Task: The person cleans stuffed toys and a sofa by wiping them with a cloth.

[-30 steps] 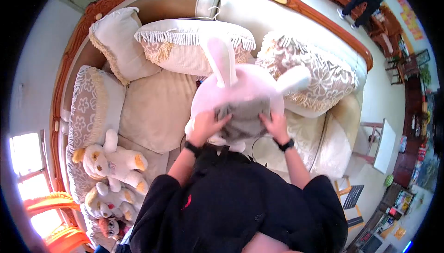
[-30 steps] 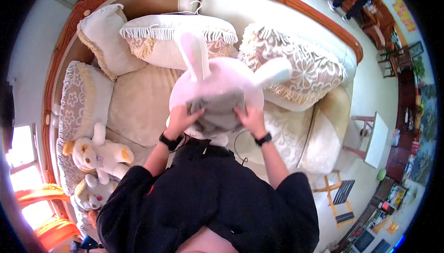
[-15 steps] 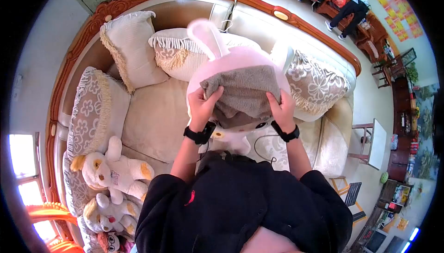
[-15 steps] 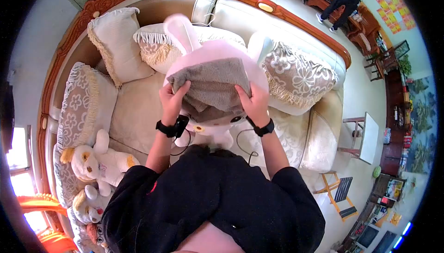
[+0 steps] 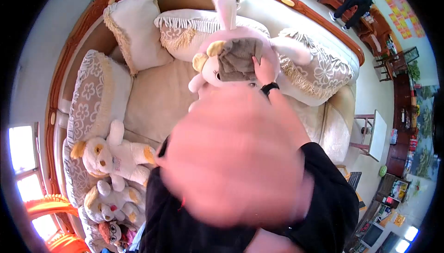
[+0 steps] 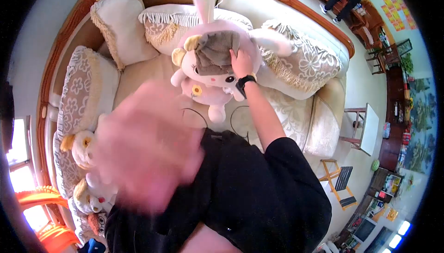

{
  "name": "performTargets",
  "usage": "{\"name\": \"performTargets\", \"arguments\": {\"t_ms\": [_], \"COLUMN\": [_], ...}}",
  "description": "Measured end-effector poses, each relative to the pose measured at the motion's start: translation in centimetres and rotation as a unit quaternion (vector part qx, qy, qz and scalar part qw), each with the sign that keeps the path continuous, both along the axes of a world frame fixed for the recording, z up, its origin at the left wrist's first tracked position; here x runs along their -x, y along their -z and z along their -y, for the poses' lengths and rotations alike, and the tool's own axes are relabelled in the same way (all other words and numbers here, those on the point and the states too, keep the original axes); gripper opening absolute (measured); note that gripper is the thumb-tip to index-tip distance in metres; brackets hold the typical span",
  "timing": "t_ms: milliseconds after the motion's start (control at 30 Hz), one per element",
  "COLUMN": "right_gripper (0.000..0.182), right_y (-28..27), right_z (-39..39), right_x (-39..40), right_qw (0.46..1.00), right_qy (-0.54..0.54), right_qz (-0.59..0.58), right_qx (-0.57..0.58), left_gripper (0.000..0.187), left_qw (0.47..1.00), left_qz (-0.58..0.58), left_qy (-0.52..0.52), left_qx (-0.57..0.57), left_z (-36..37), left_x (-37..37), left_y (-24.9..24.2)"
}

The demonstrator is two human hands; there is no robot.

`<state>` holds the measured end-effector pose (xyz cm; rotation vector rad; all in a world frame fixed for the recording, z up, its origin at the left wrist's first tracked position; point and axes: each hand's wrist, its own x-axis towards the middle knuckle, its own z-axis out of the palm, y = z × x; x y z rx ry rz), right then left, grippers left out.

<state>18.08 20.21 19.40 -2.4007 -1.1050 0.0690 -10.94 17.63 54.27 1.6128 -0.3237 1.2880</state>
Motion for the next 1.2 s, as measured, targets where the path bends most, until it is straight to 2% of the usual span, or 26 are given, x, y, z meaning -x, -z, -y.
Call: {"name": "performTargets", "arguments": {"t_ms": [67, 167, 633, 733, 800, 867, 933, 1000, 1067, 1100, 1133, 1200], "right_gripper": [0.052, 0.052, 0.049, 0.048, 0.048, 0.050, 0.050, 0.051, 0.052, 0.047, 0.047, 0.039], "right_y": [-1.1, -0.7, 1.2, 1.5, 1.5, 1.6, 0.9, 0.6, -0.1, -1.2, -3.1, -7.4], "right_z": [0.9, 1.4, 1.1, 1.2, 1.3, 1.4, 1.3, 1.9, 1.6, 1.9, 2.3, 3.1], "right_x": [0.5, 1.5, 1.4, 1.4, 1.6, 1.8, 1.9, 2.2, 1.7, 2.0, 3.0, 5.7], "right_qw": [0.996, 0.998, 0.998, 0.996, 0.996, 0.995, 0.998, 0.999, 0.994, 0.990, 0.990, 0.945], "right_qy": [-0.041, -0.033, -0.039, -0.051, -0.045, -0.034, -0.039, -0.043, -0.104, -0.134, -0.131, -0.234], "right_qz": [-0.062, -0.036, 0.047, 0.071, 0.070, 0.086, 0.052, 0.014, -0.026, -0.038, -0.035, 0.159], "right_qx": [0.050, 0.043, -0.009, -0.023, -0.032, -0.036, -0.012, 0.012, -0.003, -0.034, -0.035, -0.164], "left_gripper": [0.009, 0.011, 0.028, 0.032, 0.031, 0.024, 0.019, 0.019, 0.025, 0.013, 0.013, 0.023], "left_qw": [0.992, 0.981, 0.949, 0.926, 0.899, 0.903, 0.879, 0.881, 0.885, 0.861, 0.859, 0.896], "left_qz": [0.077, 0.085, 0.150, 0.158, 0.047, 0.037, 0.009, 0.028, 0.070, 0.036, 0.038, 0.049], "left_qy": [0.092, 0.161, 0.262, 0.336, 0.434, 0.429, 0.458, 0.448, 0.417, 0.461, 0.463, 0.417], "left_qx": [0.046, 0.064, 0.097, 0.063, 0.024, -0.016, -0.135, -0.149, -0.193, -0.213, -0.215, -0.144], "left_z": [2.8, 5.4, 7.6, 6.8, 6.0, 5.4, 4.8, 4.3, 3.3, 2.0, 1.2, -0.3], "left_x": [1.1, 1.2, 2.6, 3.8, 5.4, 6.1, 6.8, 7.4, 7.8, 8.0, 8.0, 8.1], "left_y": [-1.7, -2.8, -2.0, -1.9, -1.5, -1.3, -1.1, -0.7, -0.1, 0.2, 0.9, 3.0]}}
